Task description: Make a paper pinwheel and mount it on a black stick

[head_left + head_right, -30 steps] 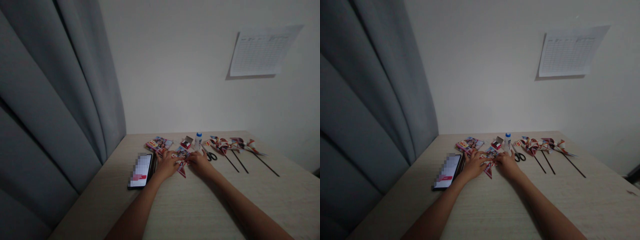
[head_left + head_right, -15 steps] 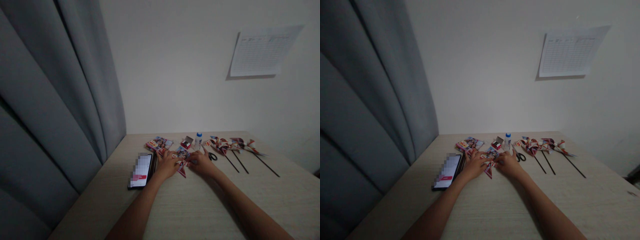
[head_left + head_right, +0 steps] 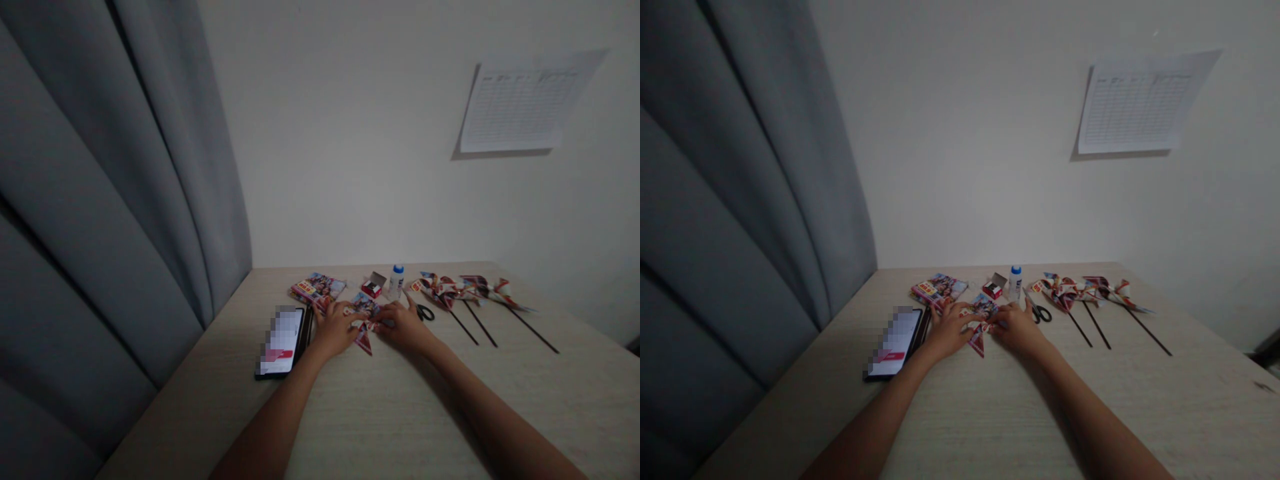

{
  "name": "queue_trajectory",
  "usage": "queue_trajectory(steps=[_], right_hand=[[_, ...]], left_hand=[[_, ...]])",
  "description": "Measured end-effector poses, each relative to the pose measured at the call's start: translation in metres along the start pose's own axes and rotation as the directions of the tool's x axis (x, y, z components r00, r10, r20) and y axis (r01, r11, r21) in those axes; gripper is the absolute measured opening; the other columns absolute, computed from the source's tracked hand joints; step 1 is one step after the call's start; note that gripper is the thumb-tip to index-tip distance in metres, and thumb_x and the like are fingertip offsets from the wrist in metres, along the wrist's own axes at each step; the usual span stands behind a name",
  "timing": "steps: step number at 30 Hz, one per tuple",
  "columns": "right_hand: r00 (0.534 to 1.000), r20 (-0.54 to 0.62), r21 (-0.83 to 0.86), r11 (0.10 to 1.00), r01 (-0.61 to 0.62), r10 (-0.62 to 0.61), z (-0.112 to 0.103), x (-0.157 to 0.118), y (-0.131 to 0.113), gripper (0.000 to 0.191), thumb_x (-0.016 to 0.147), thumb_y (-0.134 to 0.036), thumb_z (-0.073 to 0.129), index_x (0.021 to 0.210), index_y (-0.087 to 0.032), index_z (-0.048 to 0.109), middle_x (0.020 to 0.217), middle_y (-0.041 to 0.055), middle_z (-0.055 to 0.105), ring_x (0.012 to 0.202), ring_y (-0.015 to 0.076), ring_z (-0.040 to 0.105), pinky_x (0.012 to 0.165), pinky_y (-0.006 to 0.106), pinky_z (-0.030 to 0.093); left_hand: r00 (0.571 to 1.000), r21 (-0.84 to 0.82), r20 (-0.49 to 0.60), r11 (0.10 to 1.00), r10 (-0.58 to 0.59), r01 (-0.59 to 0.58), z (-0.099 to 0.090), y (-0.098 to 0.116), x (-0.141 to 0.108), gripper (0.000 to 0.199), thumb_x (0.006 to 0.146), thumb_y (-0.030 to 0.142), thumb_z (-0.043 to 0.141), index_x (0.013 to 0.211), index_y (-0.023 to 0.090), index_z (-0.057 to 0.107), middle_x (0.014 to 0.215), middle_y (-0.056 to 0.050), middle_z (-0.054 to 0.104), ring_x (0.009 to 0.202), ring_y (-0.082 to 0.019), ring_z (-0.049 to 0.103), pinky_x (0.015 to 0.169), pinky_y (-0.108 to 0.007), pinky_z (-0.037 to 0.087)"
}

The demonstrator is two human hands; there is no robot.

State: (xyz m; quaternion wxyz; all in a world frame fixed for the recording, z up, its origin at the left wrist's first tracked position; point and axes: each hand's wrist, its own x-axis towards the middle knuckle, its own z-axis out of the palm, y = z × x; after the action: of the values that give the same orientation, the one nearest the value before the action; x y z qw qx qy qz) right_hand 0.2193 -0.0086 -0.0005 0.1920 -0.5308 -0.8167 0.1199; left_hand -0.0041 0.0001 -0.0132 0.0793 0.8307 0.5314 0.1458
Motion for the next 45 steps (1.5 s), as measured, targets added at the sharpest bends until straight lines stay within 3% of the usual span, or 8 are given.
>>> queue_trajectory(steps=[5,21,39,45], right_hand=[[1.000,-0.007,-0.012,1.000,0.002,-0.002,-0.001,0.000,-0.001,0.022,0.089,-0.037,0.062,0.103,-0.033,0.077,0.113,0.0039,0.074,0.121,0.0288,0.058,0.117,0.068,0.001],[1.000,-0.001,-0.014,1.000,-0.009,0.009,-0.001,-0.001,-0.004,0.021,0.089,-0.036,0.062,0.103,-0.032,0.077,0.113,0.0045,0.075,0.121,0.0298,0.057,0.116,0.068,0.002],[1.000,0.007,0.006,1.000,-0.019,0.018,-0.003,-0.001,-0.004,0.020,0.089,-0.035,0.062,0.102,-0.032,0.078,0.113,0.0045,0.075,0.121,0.0297,0.058,0.117,0.067,-0.001],[1.000,0.013,-0.004,1.000,-0.011,0.011,-0.001,0.000,-0.001,0.022,0.088,-0.037,0.063,0.104,-0.032,0.077,0.114,0.0045,0.074,0.121,0.0297,0.058,0.118,0.066,0.007]], left_hand=[[0.999,-0.082,-0.022,0.996,-0.048,0.046,0.001,0.000,0.002,0.044,0.087,0.035,0.065,0.129,0.048,0.061,0.146,0.000,0.048,0.142,-0.032,0.031,0.112,-0.077,-0.006],[1.000,0.031,0.017,0.999,0.007,-0.008,-0.009,0.007,-0.003,0.032,0.094,0.041,0.059,0.122,0.054,0.066,0.150,0.004,0.046,0.142,-0.034,0.028,0.112,-0.077,-0.006],[1.000,-0.020,0.015,1.000,0.001,-0.001,-0.003,0.002,0.000,0.031,0.092,0.039,0.062,0.118,0.054,0.068,0.147,0.004,0.049,0.143,-0.034,0.028,0.112,-0.076,-0.009],[1.000,-0.038,0.004,0.999,0.007,-0.007,-0.002,0.000,0.001,0.029,0.092,0.040,0.063,0.116,0.055,0.068,0.147,0.005,0.050,0.142,-0.033,0.031,0.110,-0.079,-0.009]])
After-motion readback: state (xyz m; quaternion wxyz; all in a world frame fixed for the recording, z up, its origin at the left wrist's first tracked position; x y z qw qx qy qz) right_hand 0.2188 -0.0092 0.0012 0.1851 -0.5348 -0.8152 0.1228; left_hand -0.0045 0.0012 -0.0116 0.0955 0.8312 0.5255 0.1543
